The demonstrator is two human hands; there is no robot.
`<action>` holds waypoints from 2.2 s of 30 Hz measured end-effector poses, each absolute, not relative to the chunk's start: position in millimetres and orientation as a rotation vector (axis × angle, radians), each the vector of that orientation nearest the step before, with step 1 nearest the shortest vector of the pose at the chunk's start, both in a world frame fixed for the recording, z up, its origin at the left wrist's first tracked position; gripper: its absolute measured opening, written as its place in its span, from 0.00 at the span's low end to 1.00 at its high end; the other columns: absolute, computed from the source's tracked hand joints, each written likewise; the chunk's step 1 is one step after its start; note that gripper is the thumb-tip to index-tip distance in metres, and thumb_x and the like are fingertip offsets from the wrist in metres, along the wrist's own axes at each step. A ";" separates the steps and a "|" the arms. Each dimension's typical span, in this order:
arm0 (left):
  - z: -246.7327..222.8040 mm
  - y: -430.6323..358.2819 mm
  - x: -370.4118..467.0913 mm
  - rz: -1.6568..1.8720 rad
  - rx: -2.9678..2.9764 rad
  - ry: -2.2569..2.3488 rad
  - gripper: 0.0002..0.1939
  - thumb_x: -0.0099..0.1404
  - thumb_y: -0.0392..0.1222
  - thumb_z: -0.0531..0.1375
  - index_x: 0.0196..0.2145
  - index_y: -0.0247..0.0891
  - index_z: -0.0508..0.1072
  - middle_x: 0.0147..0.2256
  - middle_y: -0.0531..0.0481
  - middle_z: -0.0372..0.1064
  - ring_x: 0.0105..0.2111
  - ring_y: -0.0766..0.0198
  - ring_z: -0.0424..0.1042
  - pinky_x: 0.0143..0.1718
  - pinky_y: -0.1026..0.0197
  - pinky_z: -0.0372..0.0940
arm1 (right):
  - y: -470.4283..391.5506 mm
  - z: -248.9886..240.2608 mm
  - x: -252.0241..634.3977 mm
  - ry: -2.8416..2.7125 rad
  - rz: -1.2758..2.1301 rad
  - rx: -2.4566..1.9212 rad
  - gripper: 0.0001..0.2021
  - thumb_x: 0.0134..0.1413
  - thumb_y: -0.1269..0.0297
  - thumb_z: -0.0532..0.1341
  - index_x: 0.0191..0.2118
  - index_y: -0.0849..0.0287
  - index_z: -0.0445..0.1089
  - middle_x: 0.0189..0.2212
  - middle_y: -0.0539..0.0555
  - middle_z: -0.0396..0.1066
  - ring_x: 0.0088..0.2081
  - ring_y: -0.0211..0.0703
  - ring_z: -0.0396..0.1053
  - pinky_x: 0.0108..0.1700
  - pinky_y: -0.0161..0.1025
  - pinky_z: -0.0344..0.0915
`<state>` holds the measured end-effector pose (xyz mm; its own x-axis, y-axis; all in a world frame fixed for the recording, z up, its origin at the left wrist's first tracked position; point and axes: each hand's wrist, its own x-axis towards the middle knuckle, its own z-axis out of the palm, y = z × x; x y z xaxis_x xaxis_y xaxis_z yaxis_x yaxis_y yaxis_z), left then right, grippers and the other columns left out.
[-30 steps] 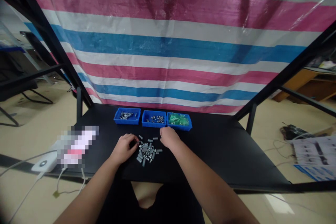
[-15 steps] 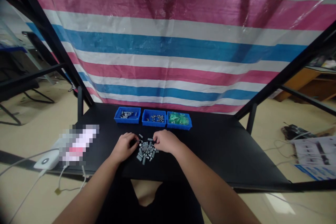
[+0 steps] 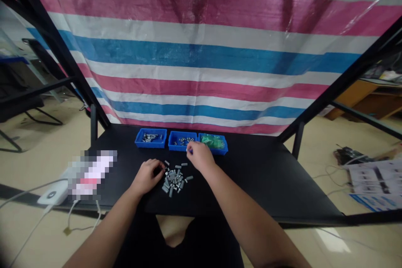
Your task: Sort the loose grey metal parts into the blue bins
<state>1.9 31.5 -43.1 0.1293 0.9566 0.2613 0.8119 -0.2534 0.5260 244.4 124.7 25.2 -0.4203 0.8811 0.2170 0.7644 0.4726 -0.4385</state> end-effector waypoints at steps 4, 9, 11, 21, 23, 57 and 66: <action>-43.3 31.5 1.1 0.823 2.153 1.740 0.03 0.66 0.40 0.60 0.37 0.43 0.74 0.38 0.50 0.74 0.41 0.57 0.70 0.42 0.56 0.59 | 129.2 21.4 256.2 -2.211 0.324 -1.372 0.08 0.52 0.70 0.64 0.40 0.56 0.73 0.39 0.53 0.74 0.34 0.41 0.70 0.39 0.37 0.64; -44.3 29.6 1.7 0.834 2.145 1.736 0.03 0.66 0.40 0.60 0.36 0.43 0.74 0.37 0.50 0.75 0.40 0.57 0.71 0.44 0.55 0.60 | 95.0 -4.5 278.0 -2.390 0.741 -1.106 0.10 0.51 0.73 0.62 0.40 0.55 0.74 0.37 0.51 0.72 0.35 0.39 0.70 0.39 0.36 0.66; -44.7 28.7 1.6 0.867 2.125 1.730 0.03 0.66 0.40 0.60 0.37 0.42 0.74 0.37 0.50 0.75 0.40 0.58 0.72 0.44 0.56 0.61 | 77.4 -19.1 284.7 -2.350 0.793 -1.062 0.14 0.51 0.73 0.63 0.44 0.54 0.74 0.41 0.52 0.72 0.39 0.42 0.70 0.43 0.38 0.67; 21.0 88.8 -22.8 0.871 1.896 2.416 0.11 0.68 0.50 0.58 0.39 0.43 0.76 0.38 0.47 0.77 0.41 0.54 0.75 0.39 0.57 0.64 | 52.6 -53.3 283.1 -2.137 0.570 -1.081 0.09 0.57 0.72 0.61 0.41 0.53 0.75 0.40 0.54 0.71 0.43 0.46 0.68 0.49 0.43 0.66; 25.2 100.2 -25.4 0.896 1.991 2.470 0.11 0.66 0.46 0.59 0.44 0.41 0.75 0.48 0.43 0.74 0.52 0.49 0.70 0.47 0.53 0.65 | 52.5 -54.6 284.1 -2.124 0.566 -1.086 0.08 0.57 0.73 0.61 0.40 0.54 0.74 0.40 0.54 0.71 0.43 0.45 0.68 0.49 0.43 0.65; -7.6 74.1 -9.6 0.618 2.220 2.034 0.07 0.70 0.44 0.58 0.39 0.43 0.75 0.40 0.48 0.76 0.41 0.56 0.73 0.43 0.56 0.60 | 100.2 -60.3 250.9 -2.153 0.487 -1.087 0.09 0.54 0.73 0.62 0.39 0.54 0.76 0.38 0.54 0.69 0.43 0.47 0.67 0.49 0.46 0.67; 10.0 80.3 -19.5 0.908 1.991 2.452 0.08 0.67 0.44 0.57 0.40 0.42 0.73 0.42 0.45 0.75 0.45 0.52 0.72 0.45 0.55 0.62 | 98.3 -50.1 253.6 -2.141 0.535 -1.106 0.09 0.52 0.76 0.60 0.36 0.55 0.72 0.34 0.51 0.70 0.39 0.43 0.68 0.44 0.40 0.65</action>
<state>-19.5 80.3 10.0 -0.2589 0.8596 0.4405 0.9392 0.1177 0.3225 253.6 98.3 -50.1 -0.4243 0.8275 0.3678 0.5571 0.5587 -0.6144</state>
